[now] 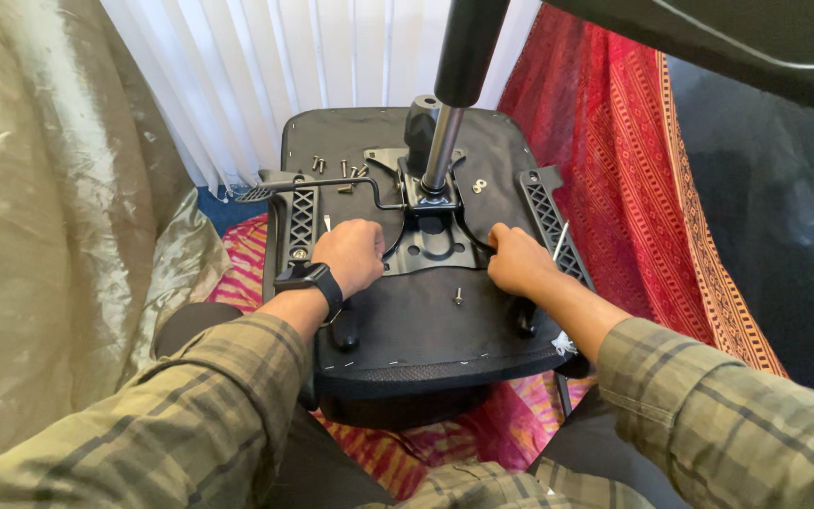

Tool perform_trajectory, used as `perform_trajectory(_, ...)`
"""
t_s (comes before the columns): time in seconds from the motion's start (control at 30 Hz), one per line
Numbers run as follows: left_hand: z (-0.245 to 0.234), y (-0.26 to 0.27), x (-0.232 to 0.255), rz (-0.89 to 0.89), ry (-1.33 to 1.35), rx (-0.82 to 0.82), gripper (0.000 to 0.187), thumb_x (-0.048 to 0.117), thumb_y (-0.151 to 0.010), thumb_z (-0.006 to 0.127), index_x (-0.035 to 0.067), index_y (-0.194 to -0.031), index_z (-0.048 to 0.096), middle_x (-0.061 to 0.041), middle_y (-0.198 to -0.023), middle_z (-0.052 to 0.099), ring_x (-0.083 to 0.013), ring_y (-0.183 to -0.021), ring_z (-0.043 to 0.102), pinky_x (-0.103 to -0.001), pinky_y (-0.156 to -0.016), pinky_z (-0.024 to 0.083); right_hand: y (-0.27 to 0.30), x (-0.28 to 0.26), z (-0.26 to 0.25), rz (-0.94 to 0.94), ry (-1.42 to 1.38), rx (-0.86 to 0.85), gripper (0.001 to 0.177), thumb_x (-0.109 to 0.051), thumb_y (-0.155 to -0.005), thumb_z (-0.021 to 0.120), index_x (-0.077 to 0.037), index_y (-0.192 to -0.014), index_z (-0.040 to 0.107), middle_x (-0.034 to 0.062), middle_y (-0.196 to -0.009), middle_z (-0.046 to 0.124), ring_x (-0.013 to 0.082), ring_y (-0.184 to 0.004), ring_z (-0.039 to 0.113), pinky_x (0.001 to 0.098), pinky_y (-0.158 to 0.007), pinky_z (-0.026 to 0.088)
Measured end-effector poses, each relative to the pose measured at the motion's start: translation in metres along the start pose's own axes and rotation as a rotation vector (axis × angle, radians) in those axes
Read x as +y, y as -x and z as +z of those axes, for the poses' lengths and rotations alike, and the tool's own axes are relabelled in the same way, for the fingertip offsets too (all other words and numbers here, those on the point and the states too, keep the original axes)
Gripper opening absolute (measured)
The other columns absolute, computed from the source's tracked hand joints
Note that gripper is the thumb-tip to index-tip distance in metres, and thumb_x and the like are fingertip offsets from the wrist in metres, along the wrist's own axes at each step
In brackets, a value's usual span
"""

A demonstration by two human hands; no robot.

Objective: The person assembles an office chair by attaching the base to the seat using a screwdriver and Allen key. They insert and tighten multiple screws into the metal bracket on the underside of the seat.

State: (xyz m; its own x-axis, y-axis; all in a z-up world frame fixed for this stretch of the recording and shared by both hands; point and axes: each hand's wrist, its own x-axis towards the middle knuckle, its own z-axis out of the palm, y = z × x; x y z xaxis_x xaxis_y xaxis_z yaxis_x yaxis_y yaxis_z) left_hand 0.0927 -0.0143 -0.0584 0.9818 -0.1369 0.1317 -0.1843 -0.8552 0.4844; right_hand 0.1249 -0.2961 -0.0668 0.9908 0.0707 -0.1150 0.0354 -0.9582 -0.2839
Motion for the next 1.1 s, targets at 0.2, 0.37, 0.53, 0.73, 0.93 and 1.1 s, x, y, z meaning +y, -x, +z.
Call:
perform_trajectory(0.2, -0.002, 0.001, 0.009, -0.029, -0.058, -0.049, 0.018, 0.006, -0.074, 0.067, 0.006, -0.090, 0.077, -0.020, -0.094, 0.073, -0.0399, -0.093, 0.070, -0.048, -0.085, 0.056, 0.011, -0.004, -0.006, 0.013, -0.016, 0.003, 0.035, -0.018, -0.090, 0.064, -0.012, -0.124, 0.063, 0.0138, -0.128, 0.063, 0.0365, -0.122, 0.059, 0.0460, -0.101, 0.048)
perform_trajectory(0.37, -0.005, 0.008, 0.011, -0.014, -0.025, 0.012, 0.018, 0.008, -0.081, 0.065, 0.007, -0.092, 0.078, -0.022, -0.095, 0.074, -0.0411, -0.093, 0.070, -0.049, -0.085, 0.055, 0.015, -0.005, -0.010, -0.021, -0.039, 0.072, 0.027, -0.019, -0.091, 0.069, -0.011, -0.116, 0.070, 0.0151, -0.116, 0.071, 0.0369, -0.114, 0.064, 0.0465, -0.096, 0.051)
perform_trajectory(0.53, -0.001, 0.012, 0.011, -0.039, -0.017, 0.042, 0.018, 0.008, -0.079, 0.066, 0.006, -0.092, 0.078, -0.021, -0.095, 0.073, -0.0410, -0.093, 0.070, -0.049, -0.085, 0.055, 0.009, -0.009, -0.014, -0.033, -0.069, 0.125, 0.014, -0.018, -0.090, 0.070, -0.008, -0.100, 0.075, 0.0159, -0.101, 0.074, 0.0368, -0.102, 0.069, 0.0481, -0.086, 0.053)
perform_trajectory(0.73, 0.003, 0.013, 0.013, -0.043, -0.021, 0.060, 0.015, 0.009, -0.079, 0.069, 0.007, -0.091, 0.078, -0.020, -0.094, 0.074, -0.0404, -0.093, 0.070, -0.048, -0.086, 0.055, 0.008, -0.006, -0.013, -0.010, -0.127, 0.164, 0.013, -0.018, -0.088, 0.072, -0.011, -0.096, 0.079, 0.0149, -0.097, 0.075, 0.0359, -0.096, 0.071, 0.0477, -0.083, 0.054)
perform_trajectory(0.93, 0.001, 0.010, 0.015, -0.052, -0.064, 0.005, 0.015, 0.009, -0.079, 0.070, 0.006, -0.091, 0.078, -0.020, -0.092, 0.074, -0.0405, -0.093, 0.070, -0.048, -0.086, 0.055, 0.012, -0.007, -0.016, -0.023, -0.141, 0.165, 0.016, -0.021, -0.088, 0.074, -0.011, -0.098, 0.079, 0.0150, -0.096, 0.076, 0.0349, -0.095, 0.072, 0.0467, -0.083, 0.054)
perform_trajectory(1.1, -0.001, 0.012, 0.017, -0.048, -0.042, 0.029, 0.016, 0.008, -0.080, 0.070, 0.006, -0.093, 0.078, -0.021, -0.093, 0.074, -0.0403, -0.093, 0.070, -0.048, -0.086, 0.055, 0.013, -0.011, -0.018, 0.002, -0.140, 0.157, 0.016, -0.022, -0.088, 0.074, -0.013, -0.099, 0.080, 0.0146, -0.097, 0.076, 0.0344, -0.095, 0.072, 0.0467, -0.083, 0.054)
